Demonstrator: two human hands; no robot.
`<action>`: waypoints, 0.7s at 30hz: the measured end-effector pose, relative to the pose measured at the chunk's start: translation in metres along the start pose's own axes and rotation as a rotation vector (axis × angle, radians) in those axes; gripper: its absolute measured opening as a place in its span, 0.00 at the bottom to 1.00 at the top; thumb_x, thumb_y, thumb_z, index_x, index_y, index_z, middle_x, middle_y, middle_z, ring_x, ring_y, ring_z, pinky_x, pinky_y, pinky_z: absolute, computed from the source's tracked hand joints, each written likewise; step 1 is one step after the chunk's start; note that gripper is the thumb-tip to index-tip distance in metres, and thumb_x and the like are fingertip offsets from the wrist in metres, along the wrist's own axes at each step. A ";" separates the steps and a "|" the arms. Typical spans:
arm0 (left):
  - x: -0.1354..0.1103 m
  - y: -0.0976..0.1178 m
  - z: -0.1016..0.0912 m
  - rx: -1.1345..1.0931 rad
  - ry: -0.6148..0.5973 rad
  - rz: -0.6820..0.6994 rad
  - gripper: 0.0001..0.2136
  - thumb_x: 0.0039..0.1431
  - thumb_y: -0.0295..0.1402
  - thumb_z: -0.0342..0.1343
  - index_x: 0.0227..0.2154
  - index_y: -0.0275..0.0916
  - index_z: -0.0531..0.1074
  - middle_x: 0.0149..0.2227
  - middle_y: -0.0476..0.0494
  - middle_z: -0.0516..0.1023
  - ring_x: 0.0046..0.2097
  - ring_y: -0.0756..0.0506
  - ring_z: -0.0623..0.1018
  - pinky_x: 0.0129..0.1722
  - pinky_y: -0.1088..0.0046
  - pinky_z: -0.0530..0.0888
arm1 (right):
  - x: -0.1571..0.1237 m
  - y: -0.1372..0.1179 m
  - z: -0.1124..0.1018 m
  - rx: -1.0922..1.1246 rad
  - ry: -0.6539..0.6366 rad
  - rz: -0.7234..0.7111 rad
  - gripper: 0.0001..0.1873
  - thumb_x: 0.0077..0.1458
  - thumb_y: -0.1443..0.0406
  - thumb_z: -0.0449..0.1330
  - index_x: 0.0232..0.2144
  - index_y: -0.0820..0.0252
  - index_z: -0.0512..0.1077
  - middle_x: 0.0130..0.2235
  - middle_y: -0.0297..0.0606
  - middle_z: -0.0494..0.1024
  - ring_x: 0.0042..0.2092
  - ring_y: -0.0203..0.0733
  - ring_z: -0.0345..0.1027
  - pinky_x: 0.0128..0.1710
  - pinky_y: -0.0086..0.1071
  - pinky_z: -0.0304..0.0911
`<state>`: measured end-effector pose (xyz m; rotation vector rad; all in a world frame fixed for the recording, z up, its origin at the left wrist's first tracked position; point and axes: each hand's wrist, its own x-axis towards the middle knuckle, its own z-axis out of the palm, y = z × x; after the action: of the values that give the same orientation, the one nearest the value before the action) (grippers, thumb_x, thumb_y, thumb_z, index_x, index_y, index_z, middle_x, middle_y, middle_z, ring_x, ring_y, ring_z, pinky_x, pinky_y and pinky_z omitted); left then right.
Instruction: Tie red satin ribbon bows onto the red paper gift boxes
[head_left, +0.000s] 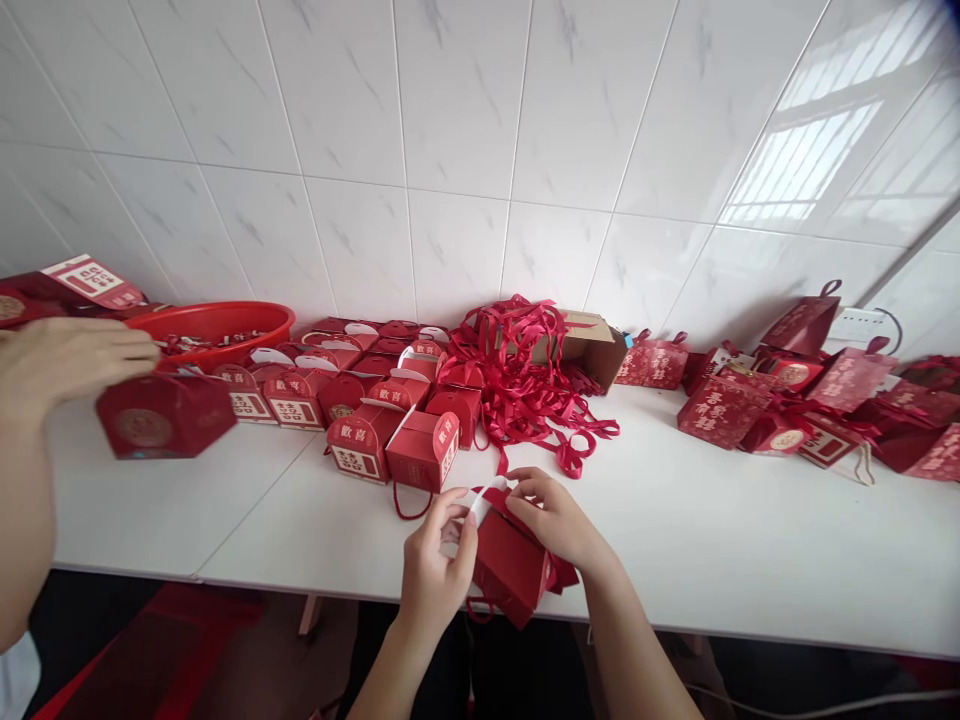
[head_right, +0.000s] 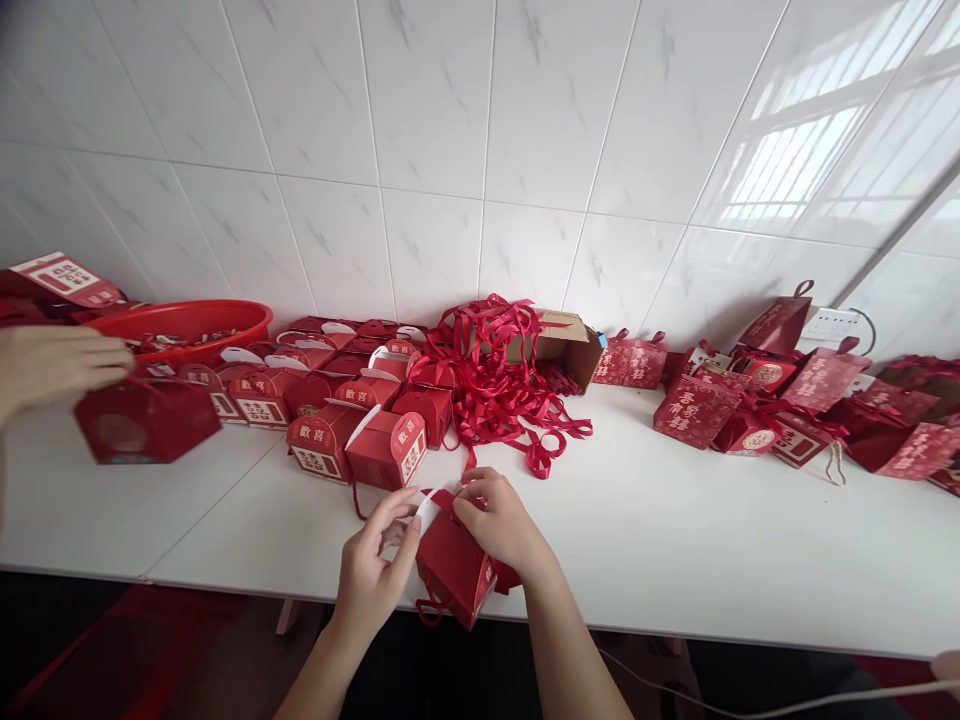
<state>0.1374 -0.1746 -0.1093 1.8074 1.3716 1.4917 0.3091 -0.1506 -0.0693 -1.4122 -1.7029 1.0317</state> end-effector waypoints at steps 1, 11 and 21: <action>-0.001 0.001 -0.001 -0.005 -0.025 0.006 0.13 0.60 0.35 0.51 0.47 0.38 0.69 0.35 0.42 0.80 0.32 0.48 0.79 0.31 0.75 0.76 | 0.001 -0.001 0.000 -0.005 -0.008 -0.007 0.13 0.54 0.62 0.54 0.23 0.59 0.74 0.51 0.41 0.70 0.52 0.47 0.66 0.50 0.40 0.62; 0.002 -0.013 -0.027 0.006 -0.062 -0.217 0.21 0.57 0.44 0.54 0.50 0.40 0.73 0.45 0.38 0.80 0.40 0.42 0.80 0.31 0.73 0.76 | -0.012 0.011 -0.019 0.085 0.209 -0.082 0.20 0.59 0.50 0.52 0.45 0.54 0.73 0.58 0.42 0.65 0.61 0.48 0.57 0.57 0.42 0.57; -0.002 -0.027 -0.080 0.327 0.419 -0.203 0.19 0.55 0.46 0.54 0.45 0.39 0.72 0.47 0.37 0.73 0.45 0.39 0.74 0.44 0.62 0.72 | -0.084 0.067 -0.027 0.044 0.266 -0.049 0.15 0.58 0.53 0.56 0.43 0.54 0.69 0.48 0.42 0.72 0.52 0.47 0.65 0.51 0.41 0.62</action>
<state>0.0539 -0.1854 -0.1056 1.5170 2.0383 1.6725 0.3772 -0.2233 -0.1189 -1.4037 -1.5049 0.8103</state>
